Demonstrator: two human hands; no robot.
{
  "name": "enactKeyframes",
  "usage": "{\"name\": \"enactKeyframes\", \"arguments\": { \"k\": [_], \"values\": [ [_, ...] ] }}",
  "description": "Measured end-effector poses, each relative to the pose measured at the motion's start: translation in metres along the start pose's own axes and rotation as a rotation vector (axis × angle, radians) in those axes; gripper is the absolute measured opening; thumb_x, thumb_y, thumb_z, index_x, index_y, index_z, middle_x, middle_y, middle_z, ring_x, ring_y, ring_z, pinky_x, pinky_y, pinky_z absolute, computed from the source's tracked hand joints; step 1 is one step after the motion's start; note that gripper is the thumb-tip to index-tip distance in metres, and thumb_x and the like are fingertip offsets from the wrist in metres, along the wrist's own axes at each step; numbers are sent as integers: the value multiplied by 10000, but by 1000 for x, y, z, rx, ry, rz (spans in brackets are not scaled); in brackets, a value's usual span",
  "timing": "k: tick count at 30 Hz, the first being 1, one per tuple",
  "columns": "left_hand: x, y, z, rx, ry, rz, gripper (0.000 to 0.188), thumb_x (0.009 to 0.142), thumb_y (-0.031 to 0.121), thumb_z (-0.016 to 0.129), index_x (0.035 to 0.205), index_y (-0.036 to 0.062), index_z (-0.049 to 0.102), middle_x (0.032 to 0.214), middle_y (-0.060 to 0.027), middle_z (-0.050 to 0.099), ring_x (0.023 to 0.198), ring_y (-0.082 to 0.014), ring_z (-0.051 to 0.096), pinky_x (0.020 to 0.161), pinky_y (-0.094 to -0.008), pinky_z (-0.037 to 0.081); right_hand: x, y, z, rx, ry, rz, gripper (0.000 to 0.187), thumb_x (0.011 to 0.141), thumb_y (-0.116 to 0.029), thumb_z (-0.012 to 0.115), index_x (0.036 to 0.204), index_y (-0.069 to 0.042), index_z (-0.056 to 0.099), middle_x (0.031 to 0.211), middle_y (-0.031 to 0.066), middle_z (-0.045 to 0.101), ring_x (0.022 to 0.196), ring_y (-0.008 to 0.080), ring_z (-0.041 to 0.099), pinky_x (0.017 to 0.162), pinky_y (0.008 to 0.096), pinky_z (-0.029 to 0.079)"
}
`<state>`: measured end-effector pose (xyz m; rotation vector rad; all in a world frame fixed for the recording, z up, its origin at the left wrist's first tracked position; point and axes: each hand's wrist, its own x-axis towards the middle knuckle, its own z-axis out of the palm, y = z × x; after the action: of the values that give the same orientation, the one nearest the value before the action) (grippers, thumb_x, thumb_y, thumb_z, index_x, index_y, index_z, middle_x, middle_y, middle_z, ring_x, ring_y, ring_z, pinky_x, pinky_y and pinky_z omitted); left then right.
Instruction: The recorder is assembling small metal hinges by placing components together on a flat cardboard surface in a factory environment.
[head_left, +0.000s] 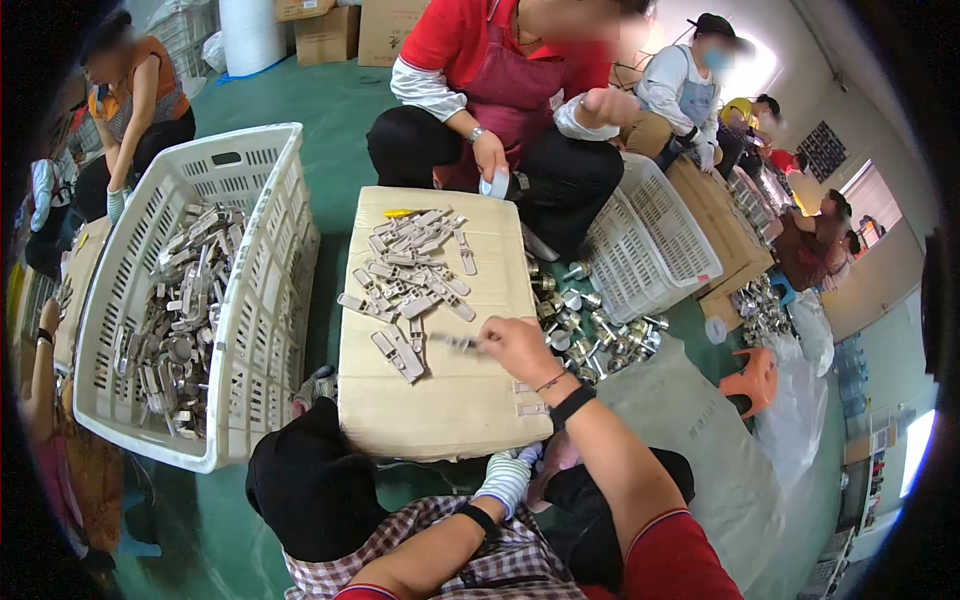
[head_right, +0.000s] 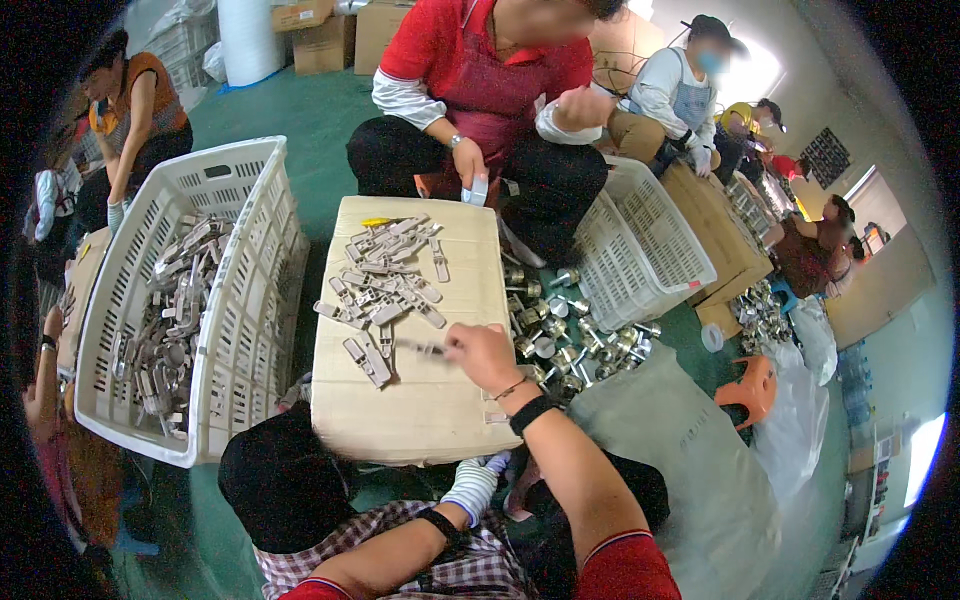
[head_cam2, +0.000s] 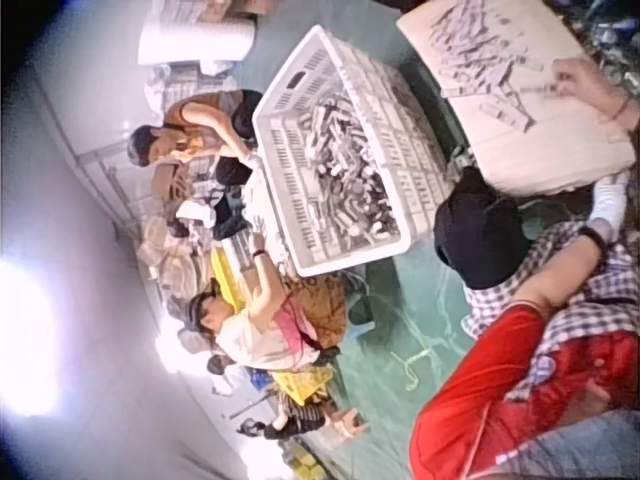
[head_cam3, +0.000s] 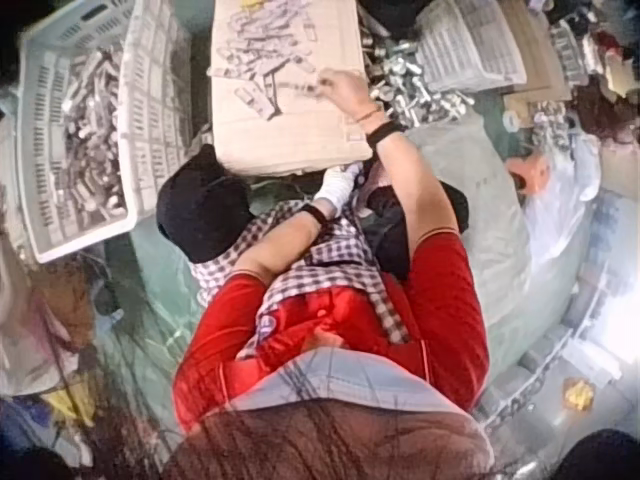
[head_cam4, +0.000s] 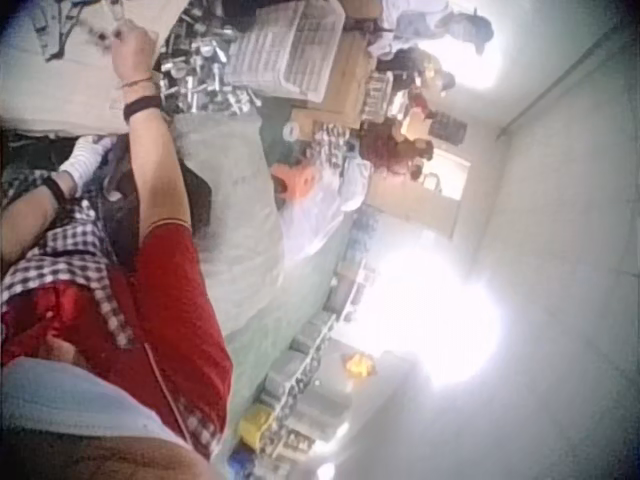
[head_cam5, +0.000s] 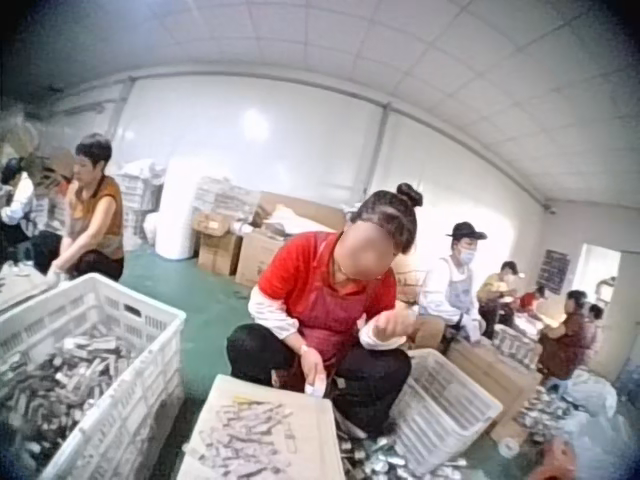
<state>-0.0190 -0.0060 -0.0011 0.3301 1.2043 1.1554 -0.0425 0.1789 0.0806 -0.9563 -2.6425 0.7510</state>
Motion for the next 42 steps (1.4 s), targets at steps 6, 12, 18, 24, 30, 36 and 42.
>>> {"name": "enactKeyframes", "arguments": {
  "k": [6, 12, 18, 24, 30, 36, 42],
  "values": [
    [0, 0, 1, -3, 16, -17, 307, 886, 178, 605, 1148, 18, 580, 1068, -70, 644, 910, -166, 563, 825, -296, 446, -26, 62, -50, 661, 134, 395, 147, 832, -85, 594, 924, 18, 644, 781, 60, 652, 695, 126, 593, 651, 274, 478],
    [-4, 6, 4, 8, 26, -24, 317, 885, 183, 607, 1151, 15, 576, 1085, -74, 640, 932, -169, 567, 847, -296, 438, -51, 105, -40, 604, 107, 518, 152, 848, -107, 601, 911, 22, 649, 822, 55, 655, 759, 123, 597, 715, 269, 474],
    [3, -3, 1, 60, 29, -4, 304, 885, 183, 605, 1138, 16, 582, 1066, -76, 645, 916, -164, 570, 830, -292, 444, -47, 122, -24, 384, 59, 460, 191, 815, -175, 637, 898, -6, 670, 834, 82, 669, 764, 170, 607, 728, 304, 470],
    [6, -11, -1, 70, 39, 34, 301, 885, 180, 605, 1137, 17, 586, 1059, -71, 647, 905, -156, 570, 823, -285, 444, -41, 120, -20, 452, 74, 490, 196, 816, -175, 638, 900, -1, 668, 816, 84, 668, 751, 179, 603, 718, 306, 471],
    [7, -12, -2, 93, 29, 64, 314, 882, 176, 608, 1149, 14, 581, 1067, -68, 644, 906, -152, 564, 827, -287, 443, -39, 129, -19, 371, 38, 448, 201, 815, -179, 634, 891, 4, 668, 810, 109, 671, 738, 195, 610, 713, 319, 478],
    [7, -14, -1, 97, 38, 79, 298, 884, 173, 606, 1139, 20, 584, 1062, -66, 644, 902, -151, 561, 827, -296, 444, -39, 132, -19, 367, 27, 434, 205, 805, -182, 636, 887, 3, 670, 842, 137, 672, 765, 227, 624, 722, 333, 481],
    [10, -17, -3, 112, 33, 85, 305, 886, 179, 606, 1145, 19, 580, 1060, -68, 644, 904, -156, 563, 832, -297, 443, -38, 130, -18, 377, 25, 468, 199, 798, -177, 643, 884, -1, 676, 833, 123, 673, 764, 211, 621, 718, 326, 479]
  ]
}}
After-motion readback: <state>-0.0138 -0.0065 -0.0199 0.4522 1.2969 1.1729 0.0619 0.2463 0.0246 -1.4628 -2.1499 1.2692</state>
